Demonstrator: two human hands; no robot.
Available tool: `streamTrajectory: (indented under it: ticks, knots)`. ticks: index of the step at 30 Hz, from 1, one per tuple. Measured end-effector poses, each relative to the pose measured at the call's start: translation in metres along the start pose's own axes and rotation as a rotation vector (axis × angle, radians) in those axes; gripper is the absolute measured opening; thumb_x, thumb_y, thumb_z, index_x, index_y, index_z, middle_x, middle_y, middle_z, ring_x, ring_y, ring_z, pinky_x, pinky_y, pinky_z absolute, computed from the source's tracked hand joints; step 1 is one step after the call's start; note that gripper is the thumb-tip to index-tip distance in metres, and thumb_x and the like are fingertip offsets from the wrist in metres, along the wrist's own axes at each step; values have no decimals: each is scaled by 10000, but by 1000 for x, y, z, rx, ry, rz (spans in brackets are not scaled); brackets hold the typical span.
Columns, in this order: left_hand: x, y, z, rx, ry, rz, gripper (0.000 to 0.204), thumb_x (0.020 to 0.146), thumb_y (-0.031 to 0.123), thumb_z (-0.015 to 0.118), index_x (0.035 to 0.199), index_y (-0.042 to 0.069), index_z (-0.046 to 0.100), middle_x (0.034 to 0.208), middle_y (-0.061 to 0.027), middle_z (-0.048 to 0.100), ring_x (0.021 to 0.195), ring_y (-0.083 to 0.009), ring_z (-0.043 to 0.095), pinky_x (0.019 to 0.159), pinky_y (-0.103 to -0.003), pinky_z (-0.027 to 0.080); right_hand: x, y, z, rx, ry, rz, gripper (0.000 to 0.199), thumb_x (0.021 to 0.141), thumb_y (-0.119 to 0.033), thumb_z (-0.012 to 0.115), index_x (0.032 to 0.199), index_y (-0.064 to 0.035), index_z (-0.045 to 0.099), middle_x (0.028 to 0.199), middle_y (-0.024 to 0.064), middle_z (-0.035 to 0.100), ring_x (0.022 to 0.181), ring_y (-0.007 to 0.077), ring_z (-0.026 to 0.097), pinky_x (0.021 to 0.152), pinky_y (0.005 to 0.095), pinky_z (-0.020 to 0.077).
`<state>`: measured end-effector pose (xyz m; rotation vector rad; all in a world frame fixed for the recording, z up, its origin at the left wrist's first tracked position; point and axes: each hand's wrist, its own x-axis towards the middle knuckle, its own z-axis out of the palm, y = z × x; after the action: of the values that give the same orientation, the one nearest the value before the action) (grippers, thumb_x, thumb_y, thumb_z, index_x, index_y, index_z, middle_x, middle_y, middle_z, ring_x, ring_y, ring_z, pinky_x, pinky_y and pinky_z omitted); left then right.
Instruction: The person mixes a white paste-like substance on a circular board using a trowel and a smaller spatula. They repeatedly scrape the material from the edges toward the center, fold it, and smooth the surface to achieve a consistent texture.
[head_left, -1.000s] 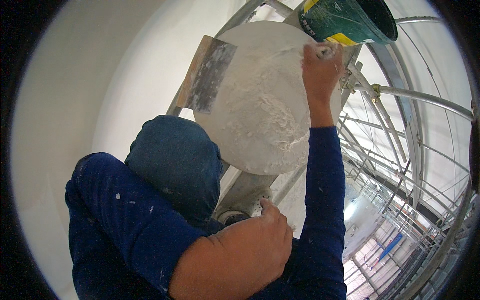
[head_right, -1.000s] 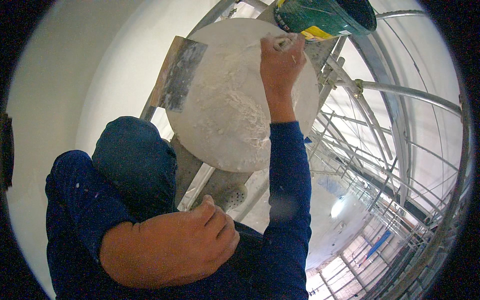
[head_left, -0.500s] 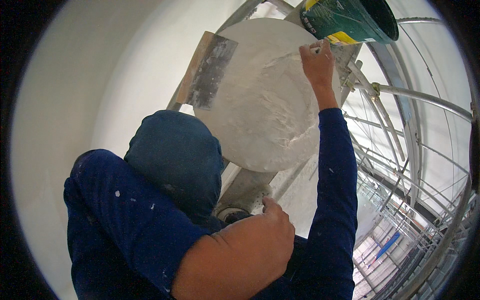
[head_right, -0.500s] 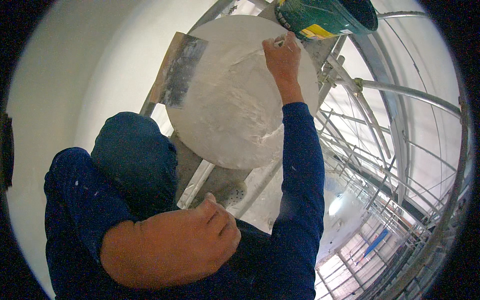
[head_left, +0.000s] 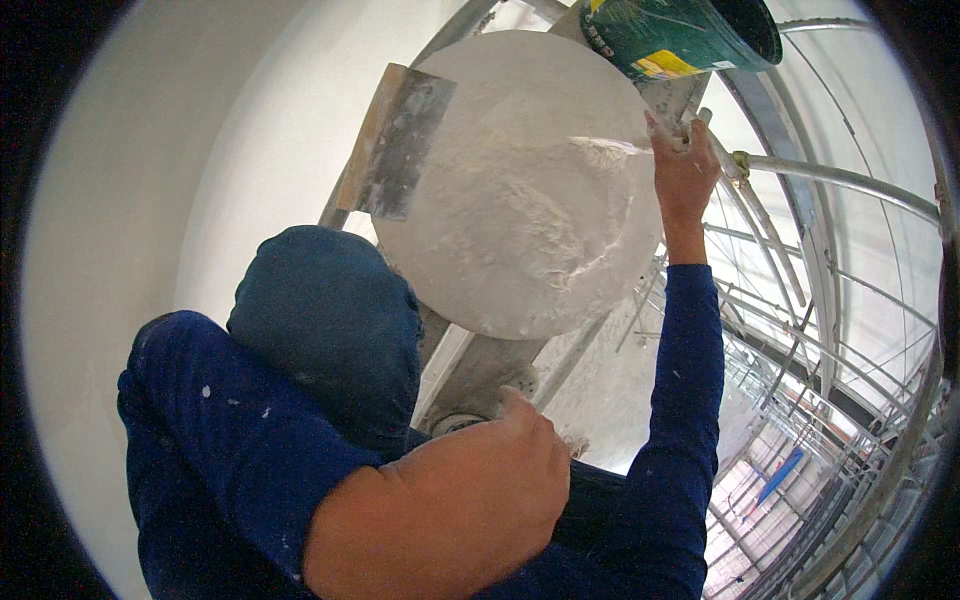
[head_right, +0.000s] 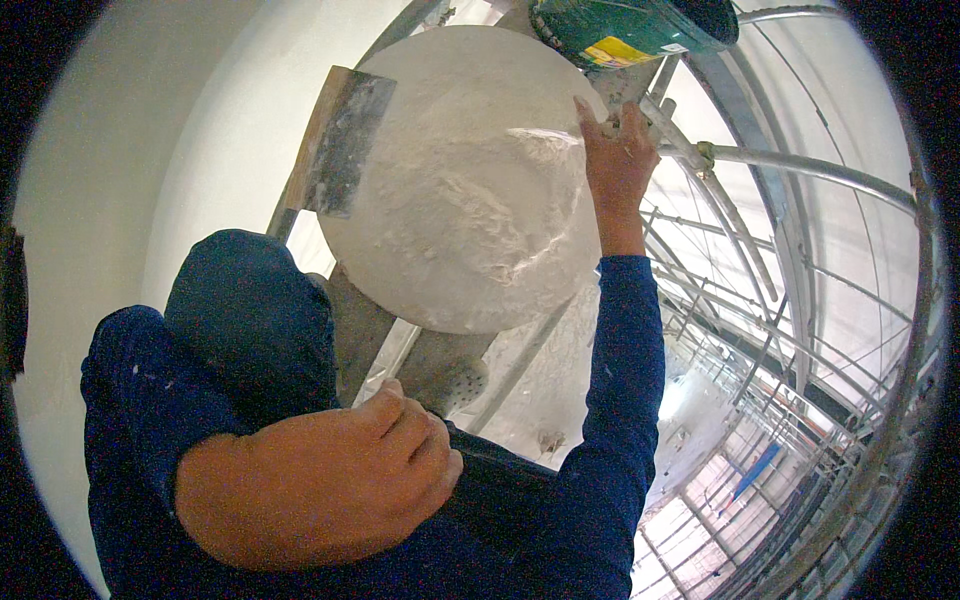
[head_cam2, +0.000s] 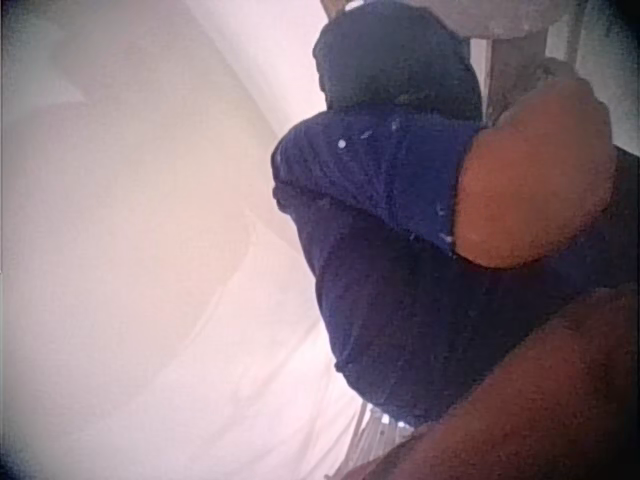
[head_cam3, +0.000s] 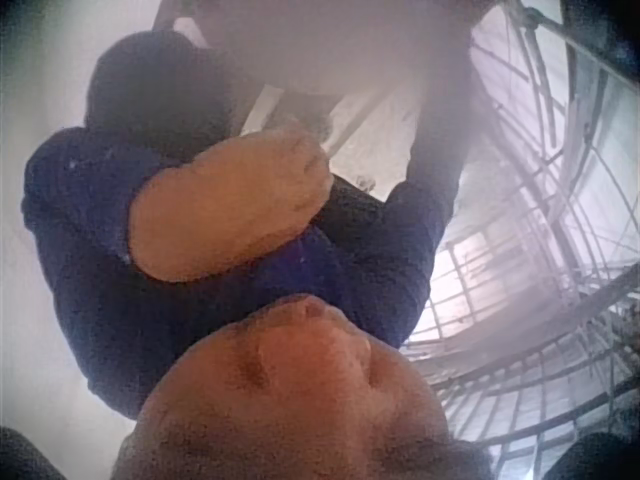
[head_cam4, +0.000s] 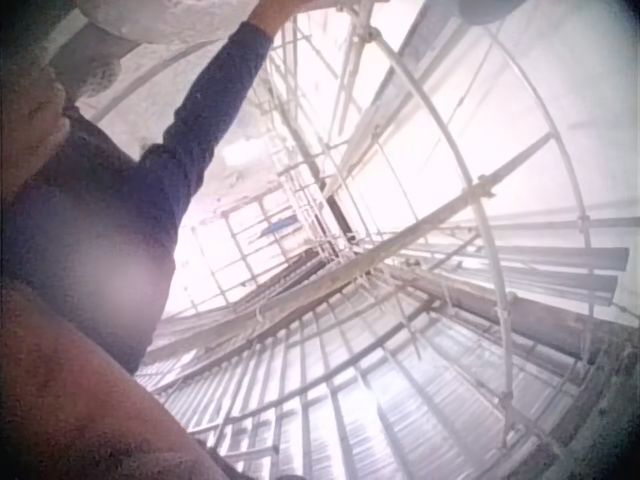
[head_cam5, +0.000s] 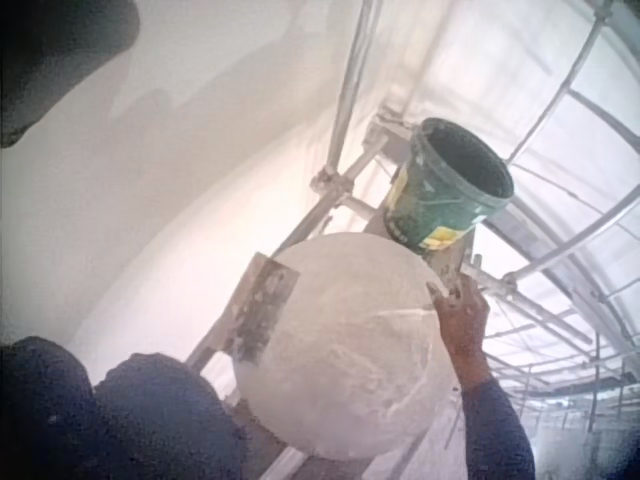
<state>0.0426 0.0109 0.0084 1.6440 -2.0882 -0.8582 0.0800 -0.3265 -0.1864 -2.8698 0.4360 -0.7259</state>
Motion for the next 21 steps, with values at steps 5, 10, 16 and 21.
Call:
streamTrajectory:
  ticks: [5, 10, 16, 21]
  knots:
    - [-2, -3, -6, -36, 10, -5, 363, 853, 193, 513, 1114, -52, 574, 1002, -189, 617, 917, -280, 617, 844, -396, 498, -17, 79, -42, -577, 58, -409, 296, 788, -190, 651, 1050, -320, 703, 846, 96, 644, 623, 212, 619, 501, 325, 492]
    - [1, -9, -7, -18, -71, -13, 383, 868, 200, 501, 1180, -13, 562, 1063, -176, 617, 970, -308, 616, 874, -421, 487, -125, 165, -106, 701, -412, 1284, 369, 932, -327, 593, 1109, -5, 560, 749, 40, 579, 567, 104, 520, 475, 247, 437]
    - [9, -17, -9, 12, -206, -113, 410, 878, 239, 521, 1220, 14, 547, 1098, -174, 600, 1007, -320, 601, 914, -438, 472, -223, 67, -127, 1373, -437, 1420, 322, 935, -277, 597, 1078, 4, 531, 838, 55, 586, 604, 106, 535, 534, 223, 455]
    - [10, -13, -12, 33, -249, -205, 519, 806, 323, 645, 1231, 45, 534, 1141, -170, 578, 1066, -314, 563, 941, -443, 451, -203, 63, -115, 765, -487, 928, 338, 918, -244, 593, 1123, 7, 496, 973, 103, 624, 714, 154, 619, 580, 282, 517]
